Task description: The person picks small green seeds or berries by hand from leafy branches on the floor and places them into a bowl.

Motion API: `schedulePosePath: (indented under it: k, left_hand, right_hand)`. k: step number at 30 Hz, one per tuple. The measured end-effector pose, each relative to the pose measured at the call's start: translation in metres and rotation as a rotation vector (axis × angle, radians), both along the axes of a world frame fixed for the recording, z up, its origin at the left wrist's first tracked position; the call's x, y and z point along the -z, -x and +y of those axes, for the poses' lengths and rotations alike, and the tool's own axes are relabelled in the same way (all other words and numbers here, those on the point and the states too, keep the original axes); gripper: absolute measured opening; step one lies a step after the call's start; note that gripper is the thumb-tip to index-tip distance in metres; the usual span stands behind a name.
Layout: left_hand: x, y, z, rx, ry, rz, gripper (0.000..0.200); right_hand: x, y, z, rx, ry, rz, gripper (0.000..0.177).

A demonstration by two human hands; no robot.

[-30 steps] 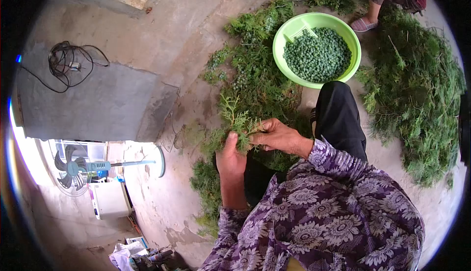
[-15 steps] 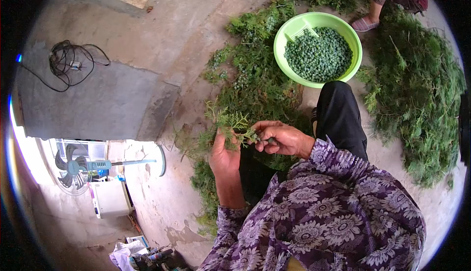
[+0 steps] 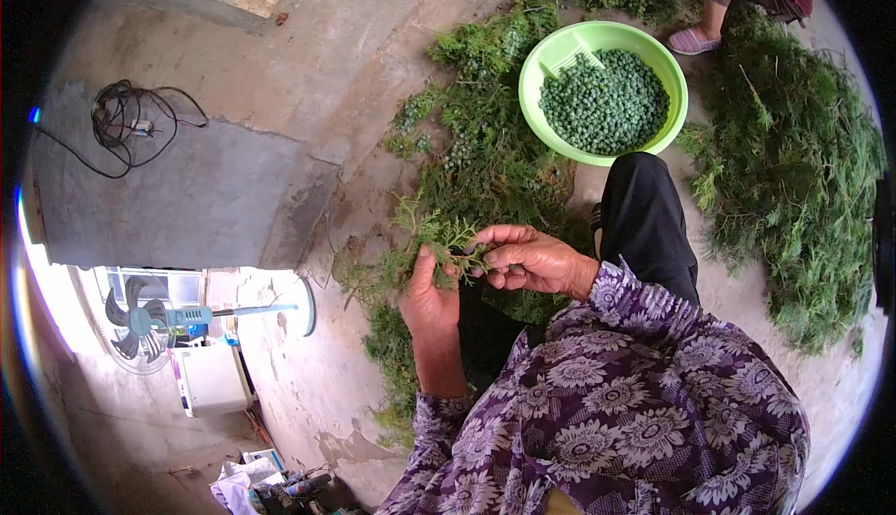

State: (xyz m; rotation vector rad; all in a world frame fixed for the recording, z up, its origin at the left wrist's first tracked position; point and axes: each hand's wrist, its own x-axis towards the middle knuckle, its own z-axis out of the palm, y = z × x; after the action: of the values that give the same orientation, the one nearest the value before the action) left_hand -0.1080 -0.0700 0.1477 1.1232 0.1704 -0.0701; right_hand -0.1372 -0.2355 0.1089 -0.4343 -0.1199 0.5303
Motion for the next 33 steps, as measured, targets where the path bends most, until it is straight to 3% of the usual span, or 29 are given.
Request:
schedulePosePath:
  k: [5, 7, 11, 13, 17, 22, 33]
  left_hand:
    - [-0.004, 0.0, -0.004, -0.06, -0.018, -0.017, 0.02]
    - [-0.006, 0.001, -0.004, -0.039, -0.068, -0.079, 0.022]
    - [-0.01, 0.002, -0.001, -0.086, -0.059, -0.076, 0.022]
    - [-0.031, -0.004, 0.01, -0.305, -0.182, -0.158, 0.022]
    - [-0.043, -0.005, 0.006, -0.31, -0.163, -0.254, 0.023]
    - [-0.019, -0.006, 0.003, -0.176, -0.077, -0.149, 0.019]
    - [-0.015, 0.007, -0.018, -0.165, -0.19, -0.228, 0.024]
  right_hand:
    - [0.001, -0.001, 0.006, 0.028, -0.013, -0.039, 0.021]
    - [-0.006, 0.002, 0.01, 0.203, 0.144, -0.04, 0.019]
    - [-0.001, 0.003, 0.013, 0.287, 0.214, 0.09, 0.015]
    - [0.028, -0.003, 0.002, 0.355, 0.055, 0.204, 0.007]
    - [0.03, -0.005, -0.007, 0.166, -0.073, 0.26, 0.006]
    - [0.006, 0.0, -0.003, 0.009, 0.147, 0.035, 0.013]
    - [-0.011, -0.006, 0.016, 0.067, 0.12, -0.01, 0.014]
